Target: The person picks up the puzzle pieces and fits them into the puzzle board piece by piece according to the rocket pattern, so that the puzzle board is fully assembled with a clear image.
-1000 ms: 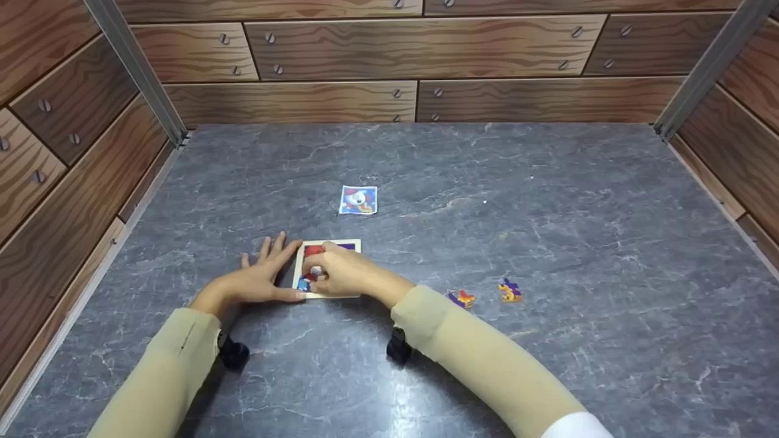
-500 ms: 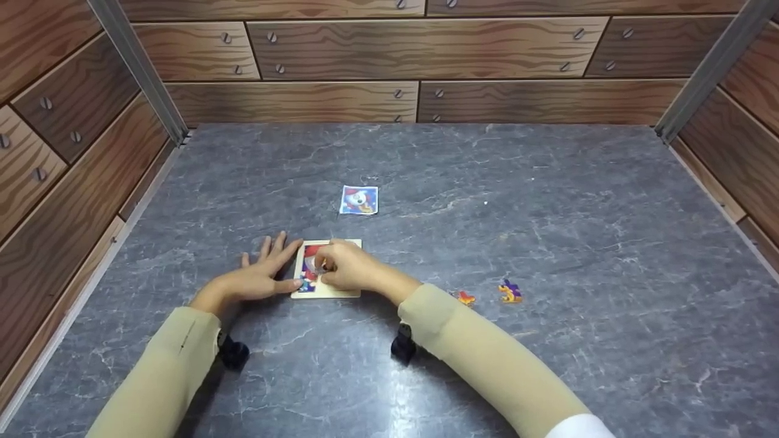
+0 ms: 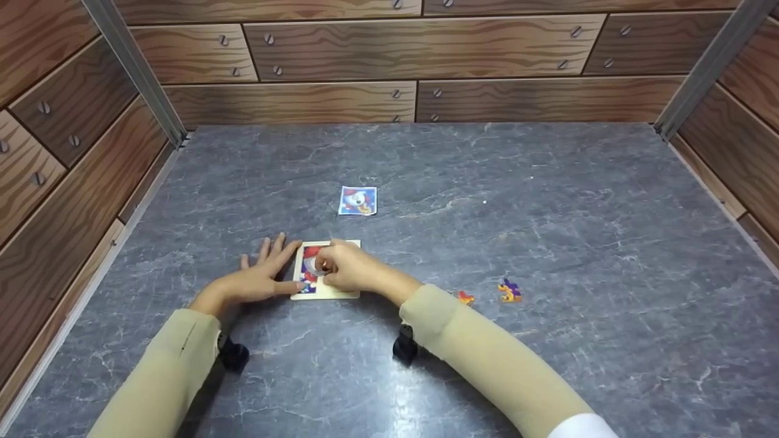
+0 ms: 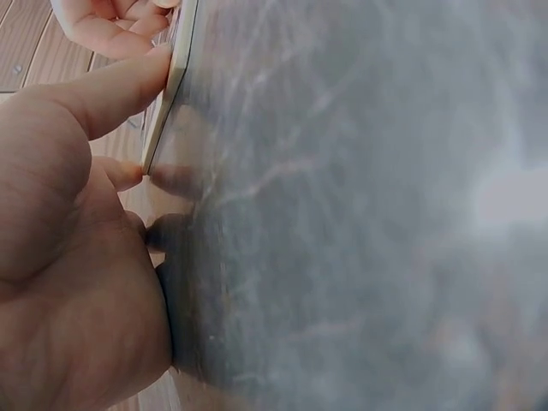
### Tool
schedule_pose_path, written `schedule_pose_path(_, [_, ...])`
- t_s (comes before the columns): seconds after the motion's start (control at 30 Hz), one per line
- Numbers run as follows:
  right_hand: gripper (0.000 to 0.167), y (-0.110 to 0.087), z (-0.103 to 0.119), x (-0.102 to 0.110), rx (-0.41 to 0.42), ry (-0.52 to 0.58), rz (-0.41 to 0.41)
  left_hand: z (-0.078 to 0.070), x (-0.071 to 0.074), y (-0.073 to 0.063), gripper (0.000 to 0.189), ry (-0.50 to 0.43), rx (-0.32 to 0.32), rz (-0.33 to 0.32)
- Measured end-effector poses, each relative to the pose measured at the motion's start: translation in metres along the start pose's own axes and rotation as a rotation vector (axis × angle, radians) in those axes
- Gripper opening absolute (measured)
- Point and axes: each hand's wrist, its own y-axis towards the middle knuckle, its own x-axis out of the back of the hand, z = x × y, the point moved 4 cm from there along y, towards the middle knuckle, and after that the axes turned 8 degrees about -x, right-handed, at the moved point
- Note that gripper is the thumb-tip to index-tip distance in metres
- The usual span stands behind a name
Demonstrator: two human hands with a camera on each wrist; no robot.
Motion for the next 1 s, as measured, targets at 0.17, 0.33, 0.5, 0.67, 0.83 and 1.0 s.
schedule_pose_path(0.17, [0.022, -0.003, -0.001, 0.005, 0.019, 0.061, 0.007, -0.002, -0.001, 0.001, 0.093, 0.032, -0.01, -0.001])
schedule_pose_path(0.33, [0.022, -0.013, 0.001, 0.019, 0.07, 0.15, -0.016, -0.003, -0.001, -0.001, 0.1, 0.057, -0.022, -0.009])
schedule_pose_path(0.5, [0.021, -0.03, -0.003, 0.033, 0.088, 0.155, -0.047, -0.004, 0.001, 0.0, 0.109, 0.08, -0.031, -0.008])
schedule_pose_path(0.67, [0.023, -0.052, -0.016, 0.043, 0.048, 0.181, -0.039, -0.004, 0.001, 0.001, 0.111, 0.078, -0.024, 0.011])
schedule_pose_path(0.83, [0.026, -0.078, -0.03, 0.052, -0.003, 0.241, -0.032, -0.003, 0.0, -0.001, 0.11, 0.072, -0.026, 0.013])
schedule_pose_path(1.0, [0.029, -0.106, -0.047, 0.059, -0.045, 0.272, -0.019, -0.003, -0.002, -0.001, 0.11, 0.063, -0.02, 0.012])
